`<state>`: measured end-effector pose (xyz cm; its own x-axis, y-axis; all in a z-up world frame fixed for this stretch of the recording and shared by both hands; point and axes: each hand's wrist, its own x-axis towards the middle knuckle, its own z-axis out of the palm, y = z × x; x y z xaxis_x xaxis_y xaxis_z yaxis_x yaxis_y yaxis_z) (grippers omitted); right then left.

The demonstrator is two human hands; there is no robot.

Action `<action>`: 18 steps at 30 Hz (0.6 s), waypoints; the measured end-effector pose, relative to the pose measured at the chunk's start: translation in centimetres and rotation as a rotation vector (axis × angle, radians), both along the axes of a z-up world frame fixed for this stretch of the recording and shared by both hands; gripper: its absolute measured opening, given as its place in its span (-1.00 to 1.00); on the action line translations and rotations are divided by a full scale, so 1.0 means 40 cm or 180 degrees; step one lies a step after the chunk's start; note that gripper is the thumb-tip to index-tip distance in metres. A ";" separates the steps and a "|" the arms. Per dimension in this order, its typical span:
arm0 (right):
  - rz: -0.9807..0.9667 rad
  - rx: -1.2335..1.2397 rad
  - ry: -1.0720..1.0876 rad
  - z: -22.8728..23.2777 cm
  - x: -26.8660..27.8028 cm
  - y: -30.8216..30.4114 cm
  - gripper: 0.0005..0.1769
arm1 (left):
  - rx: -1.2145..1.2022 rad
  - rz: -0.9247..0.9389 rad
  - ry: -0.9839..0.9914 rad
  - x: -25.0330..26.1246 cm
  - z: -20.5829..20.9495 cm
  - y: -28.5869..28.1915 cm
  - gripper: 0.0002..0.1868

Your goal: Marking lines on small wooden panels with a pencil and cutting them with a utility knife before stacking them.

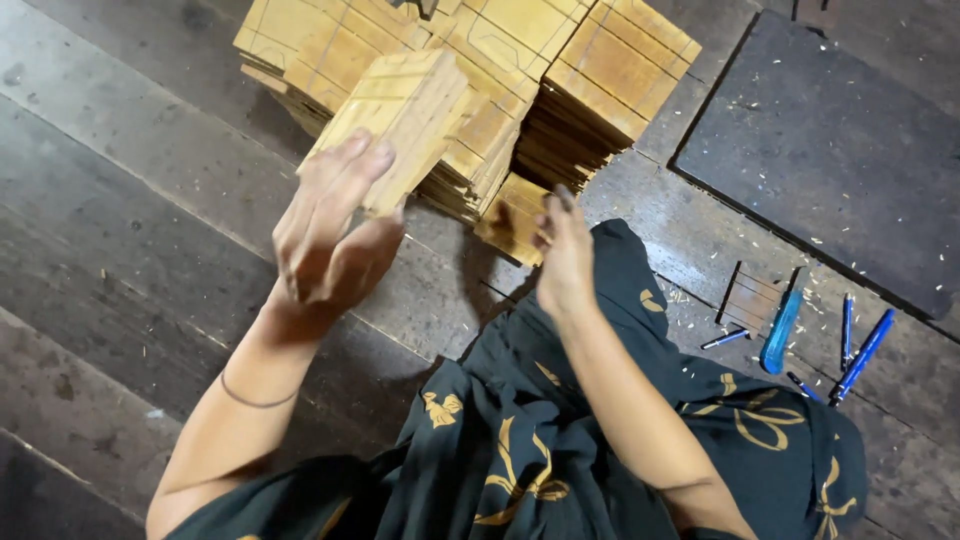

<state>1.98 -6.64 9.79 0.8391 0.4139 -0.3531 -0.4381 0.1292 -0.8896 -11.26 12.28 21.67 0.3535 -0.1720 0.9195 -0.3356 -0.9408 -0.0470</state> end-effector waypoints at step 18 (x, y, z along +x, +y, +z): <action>-0.0827 0.0331 0.0063 -0.081 0.189 -0.182 -0.67 | 0.1147 0.0446 0.0502 0.157 -0.038 0.009 -0.92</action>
